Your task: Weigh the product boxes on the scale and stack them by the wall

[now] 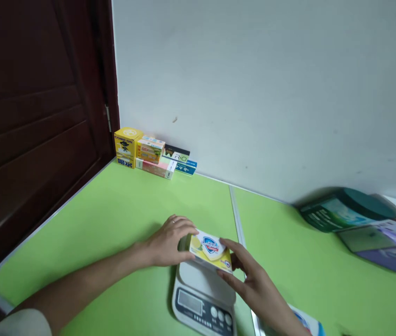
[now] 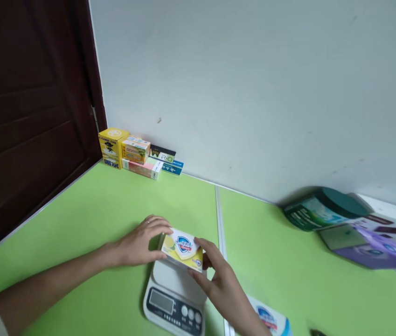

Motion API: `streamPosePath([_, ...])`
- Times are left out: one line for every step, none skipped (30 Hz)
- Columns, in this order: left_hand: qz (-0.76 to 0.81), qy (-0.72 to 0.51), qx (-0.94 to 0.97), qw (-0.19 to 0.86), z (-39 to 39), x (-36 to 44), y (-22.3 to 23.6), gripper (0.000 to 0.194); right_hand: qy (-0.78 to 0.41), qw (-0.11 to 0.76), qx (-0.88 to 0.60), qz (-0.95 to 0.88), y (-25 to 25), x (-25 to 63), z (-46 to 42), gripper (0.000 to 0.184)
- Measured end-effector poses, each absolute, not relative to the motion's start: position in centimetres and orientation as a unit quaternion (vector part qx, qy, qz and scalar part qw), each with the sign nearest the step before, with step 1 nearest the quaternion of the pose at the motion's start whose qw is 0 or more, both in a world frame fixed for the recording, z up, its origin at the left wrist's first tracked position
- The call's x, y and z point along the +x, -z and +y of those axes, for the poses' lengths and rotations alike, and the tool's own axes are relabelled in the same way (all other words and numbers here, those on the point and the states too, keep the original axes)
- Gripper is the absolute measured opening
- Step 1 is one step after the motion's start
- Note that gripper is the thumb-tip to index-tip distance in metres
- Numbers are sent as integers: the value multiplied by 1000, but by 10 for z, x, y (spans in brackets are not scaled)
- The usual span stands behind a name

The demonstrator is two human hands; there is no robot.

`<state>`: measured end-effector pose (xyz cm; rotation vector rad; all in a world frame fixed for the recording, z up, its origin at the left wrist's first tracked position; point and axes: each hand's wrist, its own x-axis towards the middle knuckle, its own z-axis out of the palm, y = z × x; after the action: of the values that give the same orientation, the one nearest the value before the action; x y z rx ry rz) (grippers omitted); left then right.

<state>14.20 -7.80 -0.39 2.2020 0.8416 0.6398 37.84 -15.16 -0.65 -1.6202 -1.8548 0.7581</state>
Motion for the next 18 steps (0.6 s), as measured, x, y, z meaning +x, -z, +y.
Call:
streamPosePath([331, -267, 837, 344, -68, 140, 3, 49, -278, 293, -602, -689, 3, 374, -139, 47])
streamPosePath([340, -294, 826, 341, -58, 137, 2, 48, -270, 309, -599, -687, -1, 368, -125, 49])
streamPosePath([352, -327, 812, 332, -46, 135, 3, 48, -261, 325, -598, -685, -5, 361, -108, 50])
streamPosePath([366, -362, 796, 318, -33, 133, 4, 48, -252, 340, -597, -681, -8, 354, -88, 52])
streamPosePath([380, -398, 780, 300, -19, 131, 7, 49, -248, 352, -598, -676, -10, 346, -67, 54])
streamPosePath([396, -429, 762, 279, -5, 130, 11, 49, -247, 363, -598, -671, -12, 338, -45, 55])
streamPosePath([415, -453, 746, 257, 9, 128, 16, 49, -247, 372, -598, -666, -12, 330, -23, 56])
streamPosePath([433, -466, 734, 236, 22, 126, 21, 50, -247, 378, -597, -663, -11, 324, -1, 57])
streamPosePath([451, -471, 727, 216, 35, 124, 27, 50, -245, 382, -594, -664, -10, 318, 21, 57])
streamPosePath([465, -469, 724, 199, 46, 123, 33, 51, -241, 384, -591, -668, -7, 313, 41, 58])
streamPosePath([478, -462, 724, 185, 57, 122, 39, 53, -234, 383, -589, -672, -3, 310, 59, 58])
streamPosePath([487, -451, 726, 176, 66, 121, 44, 54, -227, 381, -587, -678, 0, 307, 76, 58])
streamPosePath([495, -440, 730, 170, 75, 121, 49, 55, -219, 377, -585, -683, 5, 305, 91, 58])
streamPosePath([501, -430, 733, 164, 82, 121, 54, 57, -211, 372, -585, -689, 9, 303, 104, 58])
streamPosePath([505, -421, 736, 160, 88, 122, 59, 58, -202, 365, -587, -694, 13, 301, 115, 56])
streamPosePath([510, -413, 738, 156, 94, 124, 63, 59, -191, 357, -589, -700, 17, 299, 123, 53])
streamPosePath([515, -408, 738, 153, 99, 125, 66, 60, -177, 347, -591, -706, 21, 298, 130, 50])
streamPosePath([520, -404, 737, 151, 104, 127, 70, 62, -162, 340, -592, -713, 25, 296, 135, 47])
